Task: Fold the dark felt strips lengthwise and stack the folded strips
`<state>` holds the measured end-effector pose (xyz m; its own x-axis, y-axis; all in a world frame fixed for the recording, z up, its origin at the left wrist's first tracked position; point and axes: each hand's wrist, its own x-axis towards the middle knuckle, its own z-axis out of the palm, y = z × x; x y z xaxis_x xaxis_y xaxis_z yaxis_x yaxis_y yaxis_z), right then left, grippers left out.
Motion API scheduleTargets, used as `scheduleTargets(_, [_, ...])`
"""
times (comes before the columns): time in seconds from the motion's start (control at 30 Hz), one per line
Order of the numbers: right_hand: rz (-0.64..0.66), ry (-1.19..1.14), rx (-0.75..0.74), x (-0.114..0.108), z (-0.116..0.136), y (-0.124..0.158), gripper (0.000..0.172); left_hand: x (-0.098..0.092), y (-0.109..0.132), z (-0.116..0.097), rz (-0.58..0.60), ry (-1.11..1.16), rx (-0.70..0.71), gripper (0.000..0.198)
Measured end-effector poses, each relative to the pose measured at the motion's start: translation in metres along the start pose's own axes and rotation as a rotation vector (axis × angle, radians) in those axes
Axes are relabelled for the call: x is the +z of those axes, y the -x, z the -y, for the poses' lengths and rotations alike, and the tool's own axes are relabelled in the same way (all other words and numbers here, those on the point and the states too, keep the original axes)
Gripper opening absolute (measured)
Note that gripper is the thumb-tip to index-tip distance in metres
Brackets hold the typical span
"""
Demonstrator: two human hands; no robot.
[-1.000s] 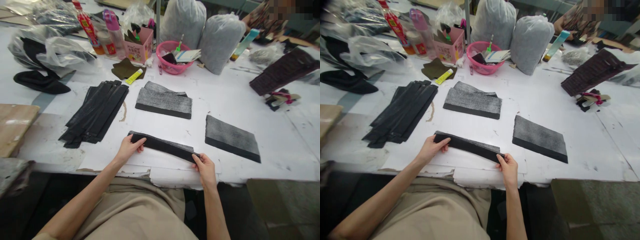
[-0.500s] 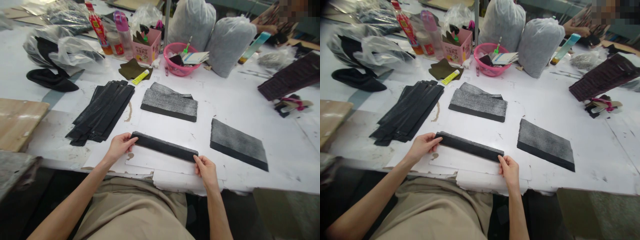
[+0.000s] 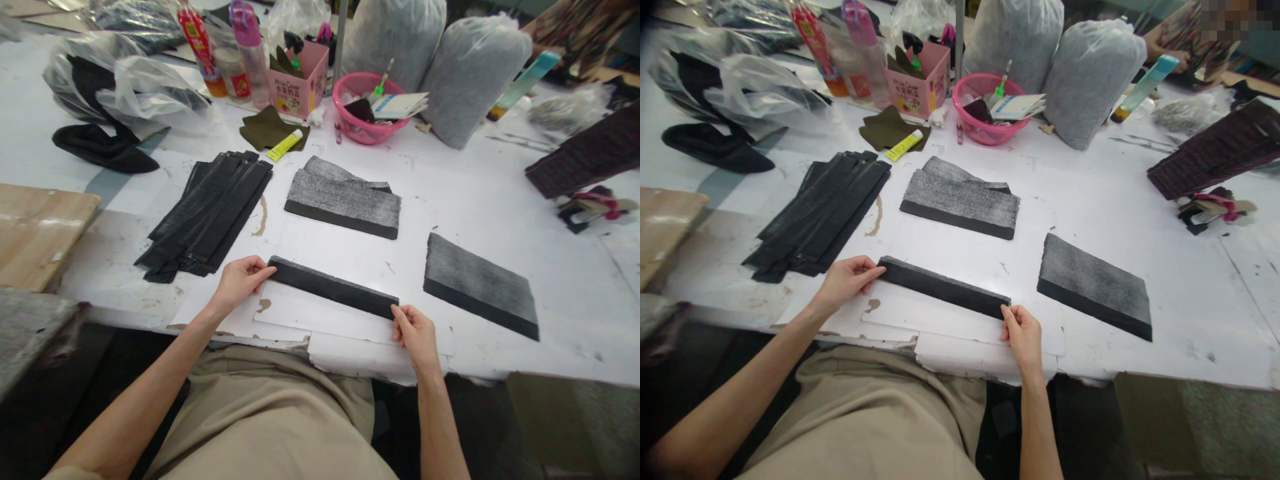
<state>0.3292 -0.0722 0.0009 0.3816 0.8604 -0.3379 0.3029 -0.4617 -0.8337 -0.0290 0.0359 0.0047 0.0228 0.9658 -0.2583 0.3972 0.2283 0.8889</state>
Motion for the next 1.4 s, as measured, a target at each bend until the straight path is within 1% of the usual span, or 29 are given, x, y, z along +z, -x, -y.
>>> scheduleTargets(0.27, [-0.006,-0.002,0.001,-0.001,-0.006,-0.001,0.045,-0.003,-0.001,-0.001,0.052,0.027,-0.035,0.032])
scheduleTargets(0.43, [-0.010,0.015,0.004,-0.002,-0.007,0.001,0.043,-0.004,-0.001,0.002,0.070,-0.019,0.004,0.030])
scheduleTargets(0.77, [-0.015,0.021,0.049,-0.003,-0.010,0.000,0.043,-0.002,-0.003,0.008,0.037,-0.061,0.014,0.029])
scheduleTargets(0.9, [-0.011,0.039,0.053,-0.003,-0.011,-0.001,0.043,-0.002,-0.005,0.006,0.027,-0.075,-0.002,0.030])
scheduleTargets(1.07, [-0.016,0.050,0.047,-0.002,-0.010,-0.001,0.043,-0.002,-0.004,0.003,0.022,-0.106,0.013,0.029])
scheduleTargets(1.4, [-0.025,0.050,0.049,-0.001,-0.011,-0.001,0.042,0.000,-0.005,0.010,0.005,-0.117,0.034,0.027])
